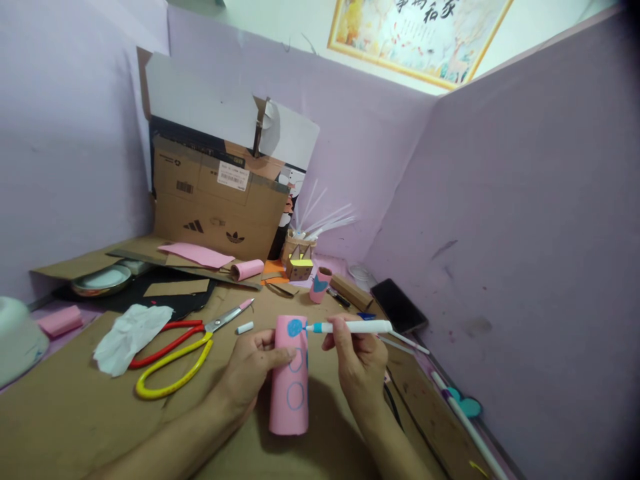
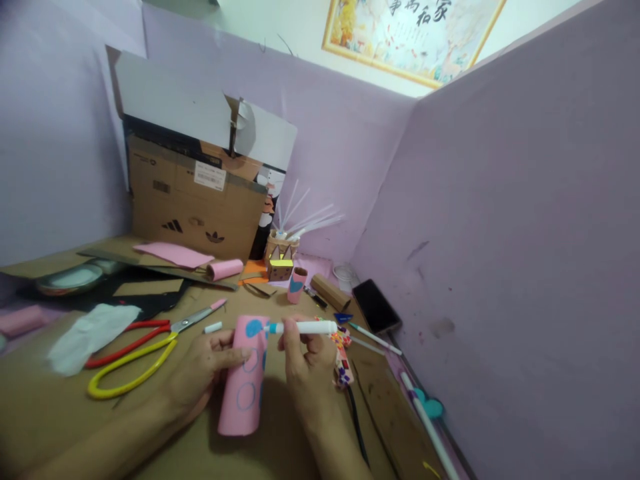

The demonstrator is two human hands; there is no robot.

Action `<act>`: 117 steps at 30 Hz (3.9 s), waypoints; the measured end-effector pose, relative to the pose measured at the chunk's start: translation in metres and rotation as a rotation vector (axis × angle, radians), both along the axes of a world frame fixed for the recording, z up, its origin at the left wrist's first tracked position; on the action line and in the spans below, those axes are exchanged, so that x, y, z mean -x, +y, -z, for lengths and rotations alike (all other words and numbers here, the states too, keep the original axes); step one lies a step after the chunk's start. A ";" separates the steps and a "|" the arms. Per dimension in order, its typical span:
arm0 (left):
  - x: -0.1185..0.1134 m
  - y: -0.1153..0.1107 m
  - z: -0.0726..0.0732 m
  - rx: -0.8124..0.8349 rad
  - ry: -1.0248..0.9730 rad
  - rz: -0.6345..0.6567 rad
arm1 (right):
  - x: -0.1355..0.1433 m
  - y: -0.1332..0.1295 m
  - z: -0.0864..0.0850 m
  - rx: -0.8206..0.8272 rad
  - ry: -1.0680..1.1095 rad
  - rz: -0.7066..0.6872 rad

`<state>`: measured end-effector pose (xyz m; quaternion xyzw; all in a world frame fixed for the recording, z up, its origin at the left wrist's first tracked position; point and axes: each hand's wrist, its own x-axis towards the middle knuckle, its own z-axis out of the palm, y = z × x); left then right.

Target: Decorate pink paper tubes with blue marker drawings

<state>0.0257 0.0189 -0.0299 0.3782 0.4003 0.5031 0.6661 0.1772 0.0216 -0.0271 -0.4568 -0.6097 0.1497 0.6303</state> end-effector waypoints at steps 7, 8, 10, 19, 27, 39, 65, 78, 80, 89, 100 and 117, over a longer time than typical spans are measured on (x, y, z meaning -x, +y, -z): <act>0.000 0.000 0.001 -0.008 -0.008 -0.002 | 0.000 0.000 0.001 0.031 -0.035 0.012; 0.000 -0.001 0.001 -0.007 -0.009 0.000 | 0.000 0.000 0.001 0.028 -0.038 0.011; 0.000 -0.001 0.000 -0.005 -0.012 0.004 | 0.001 0.000 0.001 0.022 -0.040 -0.002; 0.000 -0.001 -0.001 -0.001 -0.004 0.012 | 0.002 -0.002 0.000 0.001 -0.079 -0.026; 0.000 -0.001 -0.002 0.030 0.009 0.003 | 0.006 0.000 -0.007 0.039 0.248 -0.081; 0.001 -0.005 -0.002 -0.051 -0.021 0.032 | 0.015 -0.002 -0.007 0.554 0.570 -0.559; -0.004 -0.001 0.007 0.033 0.126 0.012 | -0.004 -0.003 -0.012 0.018 0.161 -0.075; -0.004 0.001 0.007 0.022 0.073 0.017 | 0.000 0.001 0.000 -0.029 -0.094 -0.113; -0.004 0.001 0.006 0.025 0.077 0.012 | 0.001 0.001 0.001 -0.017 -0.068 -0.126; -0.004 0.000 0.006 0.041 0.094 0.017 | 0.003 0.002 0.001 0.000 -0.080 -0.115; -0.004 0.000 0.001 0.030 0.085 0.021 | 0.002 0.000 0.001 0.071 -0.091 -0.142; -0.003 -0.001 0.000 0.037 0.065 0.007 | 0.000 0.001 0.000 0.050 0.022 -0.129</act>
